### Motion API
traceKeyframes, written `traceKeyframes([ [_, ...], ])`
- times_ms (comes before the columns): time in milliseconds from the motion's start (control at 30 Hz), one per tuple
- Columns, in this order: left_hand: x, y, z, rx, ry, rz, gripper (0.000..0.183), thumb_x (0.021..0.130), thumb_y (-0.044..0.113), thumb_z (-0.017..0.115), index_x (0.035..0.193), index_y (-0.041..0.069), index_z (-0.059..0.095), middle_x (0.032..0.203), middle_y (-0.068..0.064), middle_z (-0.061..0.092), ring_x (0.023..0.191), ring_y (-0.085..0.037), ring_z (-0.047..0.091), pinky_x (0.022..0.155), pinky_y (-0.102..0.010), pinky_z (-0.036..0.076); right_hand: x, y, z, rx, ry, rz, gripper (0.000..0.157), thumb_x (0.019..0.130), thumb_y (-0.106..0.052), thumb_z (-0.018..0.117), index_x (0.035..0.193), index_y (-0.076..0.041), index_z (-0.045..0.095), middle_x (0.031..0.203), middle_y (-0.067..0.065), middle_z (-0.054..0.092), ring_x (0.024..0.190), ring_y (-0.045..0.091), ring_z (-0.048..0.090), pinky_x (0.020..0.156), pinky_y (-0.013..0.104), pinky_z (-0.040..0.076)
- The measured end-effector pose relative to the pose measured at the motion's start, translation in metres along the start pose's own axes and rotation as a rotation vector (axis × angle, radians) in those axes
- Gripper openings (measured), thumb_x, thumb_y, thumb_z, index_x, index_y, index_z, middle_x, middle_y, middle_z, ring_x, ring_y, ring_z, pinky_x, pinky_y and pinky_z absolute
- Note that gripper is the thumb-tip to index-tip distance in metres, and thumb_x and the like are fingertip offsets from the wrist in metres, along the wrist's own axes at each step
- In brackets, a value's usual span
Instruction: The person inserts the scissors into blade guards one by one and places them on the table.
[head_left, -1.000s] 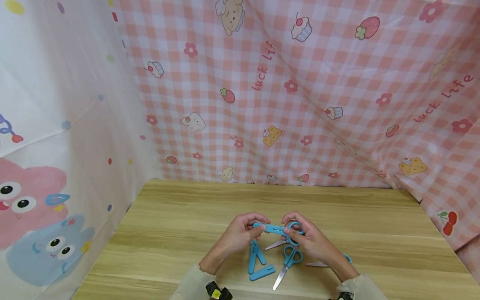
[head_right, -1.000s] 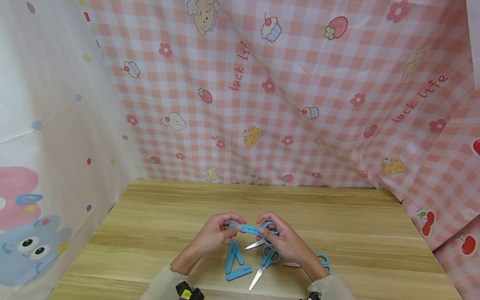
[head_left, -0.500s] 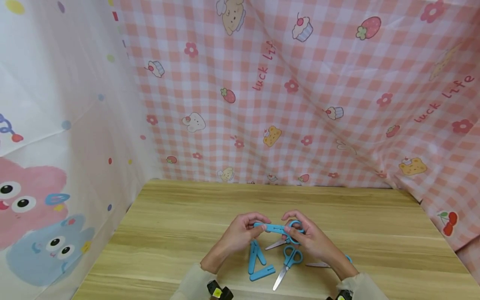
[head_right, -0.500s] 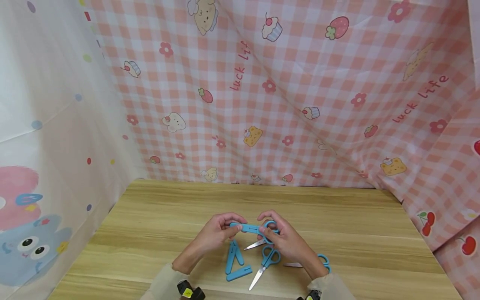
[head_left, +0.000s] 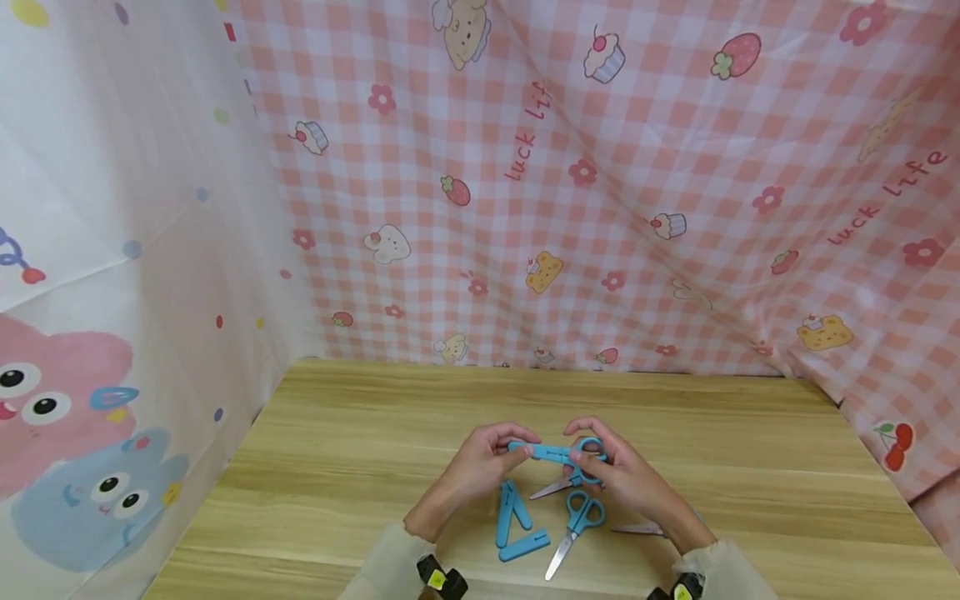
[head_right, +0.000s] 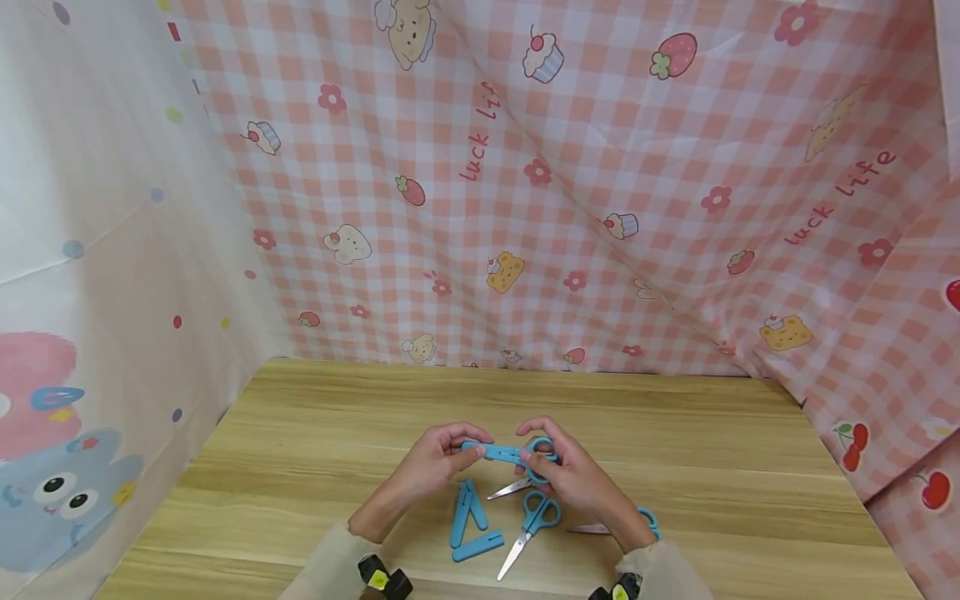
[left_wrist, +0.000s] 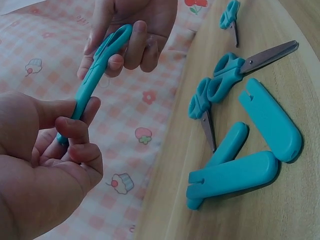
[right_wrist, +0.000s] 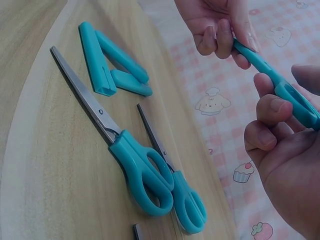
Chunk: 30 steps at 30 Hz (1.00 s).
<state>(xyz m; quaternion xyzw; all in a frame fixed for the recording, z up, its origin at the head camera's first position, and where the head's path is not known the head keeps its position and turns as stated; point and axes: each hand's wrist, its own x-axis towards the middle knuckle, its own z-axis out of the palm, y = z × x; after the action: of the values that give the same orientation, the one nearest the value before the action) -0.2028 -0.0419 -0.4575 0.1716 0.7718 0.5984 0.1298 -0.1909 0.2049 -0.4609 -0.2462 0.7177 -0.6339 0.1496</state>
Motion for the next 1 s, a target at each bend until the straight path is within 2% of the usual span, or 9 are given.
traceKeyframes([
  [167, 0.004, -0.001, 0.0, -0.017, 0.014, -0.008, 0.011, 0.098, 0.017, 0.063, 0.105, 0.013, 0.071, 0.074, -0.01, 0.057, 0.055, -0.012, 0.039, 0.049, -0.02, 0.032, 0.001, 0.001, -0.001, -0.022, 0.013, 0.02, 0.032, 0.107, -0.019, 0.045, 0.133, -0.003, 0.036, 0.099, 0.021, 0.062, 0.065, 0.023, 0.046, 0.059, 0.029, 0.043],
  [367, 0.008, -0.004, 0.001, -0.029, 0.025, -0.018, 0.01, 0.098, 0.016, 0.063, 0.104, 0.013, 0.071, 0.075, -0.006, 0.057, 0.056, -0.011, 0.04, 0.048, -0.02, 0.033, 0.003, 0.002, -0.001, -0.064, 0.045, 0.041, 0.029, 0.105, -0.016, 0.049, 0.131, -0.008, 0.039, 0.108, 0.018, 0.046, 0.067, 0.019, 0.046, 0.059, 0.028, 0.043],
  [433, 0.009, -0.005, 0.001, -0.027, 0.028, -0.016, 0.011, 0.098, 0.016, 0.063, 0.104, 0.013, 0.071, 0.076, -0.006, 0.057, 0.056, -0.011, 0.04, 0.048, -0.02, 0.033, 0.004, 0.002, -0.001, -0.068, 0.054, 0.045, 0.028, 0.104, -0.015, 0.049, 0.13, -0.008, 0.039, 0.109, 0.017, 0.045, 0.067, 0.018, 0.046, 0.059, 0.027, 0.042],
  [600, 0.014, -0.007, 0.002, -0.011, 0.046, -0.017, 0.012, 0.098, 0.017, 0.063, 0.106, 0.016, 0.072, 0.081, -0.007, 0.059, 0.061, -0.014, 0.044, 0.052, -0.02, 0.036, 0.006, 0.005, -0.002, -0.062, 0.088, 0.074, 0.027, 0.104, -0.013, 0.051, 0.128, -0.009, 0.039, 0.099, 0.013, 0.047, 0.066, 0.018, 0.046, 0.058, 0.027, 0.043],
  [700, 0.017, -0.008, 0.003, -0.014, 0.06, -0.026, 0.013, 0.098, 0.018, 0.063, 0.106, 0.017, 0.073, 0.09, -0.012, 0.063, 0.069, -0.019, 0.053, 0.057, -0.023, 0.042, 0.008, 0.005, -0.002, -0.065, 0.112, 0.083, 0.028, 0.103, -0.013, 0.052, 0.128, -0.008, 0.039, 0.091, 0.01, 0.047, 0.065, 0.018, 0.047, 0.058, 0.029, 0.043],
  [800, 0.02, -0.009, 0.003, -0.019, 0.071, -0.035, 0.014, 0.099, 0.017, 0.062, 0.107, 0.017, 0.073, 0.098, -0.021, 0.066, 0.075, -0.023, 0.056, 0.058, -0.023, 0.042, 0.01, 0.006, -0.003, -0.071, 0.126, 0.087, 0.031, 0.103, -0.013, 0.053, 0.128, -0.006, 0.038, 0.088, 0.009, 0.047, 0.064, 0.019, 0.047, 0.057, 0.03, 0.043],
  [933, 0.022, -0.009, 0.002, -0.022, 0.081, -0.045, 0.02, 0.099, 0.011, 0.058, 0.112, 0.013, 0.073, 0.103, -0.023, 0.068, 0.077, -0.017, 0.059, 0.062, -0.027, 0.045, 0.012, 0.009, -0.004, -0.073, 0.153, 0.111, 0.03, 0.102, -0.013, 0.054, 0.128, -0.006, 0.04, 0.088, 0.008, 0.048, 0.063, 0.019, 0.049, 0.056, 0.03, 0.044],
  [1000, 0.023, -0.009, 0.002, -0.028, 0.086, -0.048, 0.022, 0.099, 0.008, 0.057, 0.115, 0.009, 0.072, 0.104, -0.022, 0.068, 0.081, -0.014, 0.063, 0.07, -0.034, 0.051, 0.014, 0.01, -0.004, -0.084, 0.17, 0.119, 0.029, 0.102, -0.012, 0.054, 0.127, -0.006, 0.041, 0.088, 0.008, 0.048, 0.065, 0.019, 0.049, 0.057, 0.031, 0.045],
])
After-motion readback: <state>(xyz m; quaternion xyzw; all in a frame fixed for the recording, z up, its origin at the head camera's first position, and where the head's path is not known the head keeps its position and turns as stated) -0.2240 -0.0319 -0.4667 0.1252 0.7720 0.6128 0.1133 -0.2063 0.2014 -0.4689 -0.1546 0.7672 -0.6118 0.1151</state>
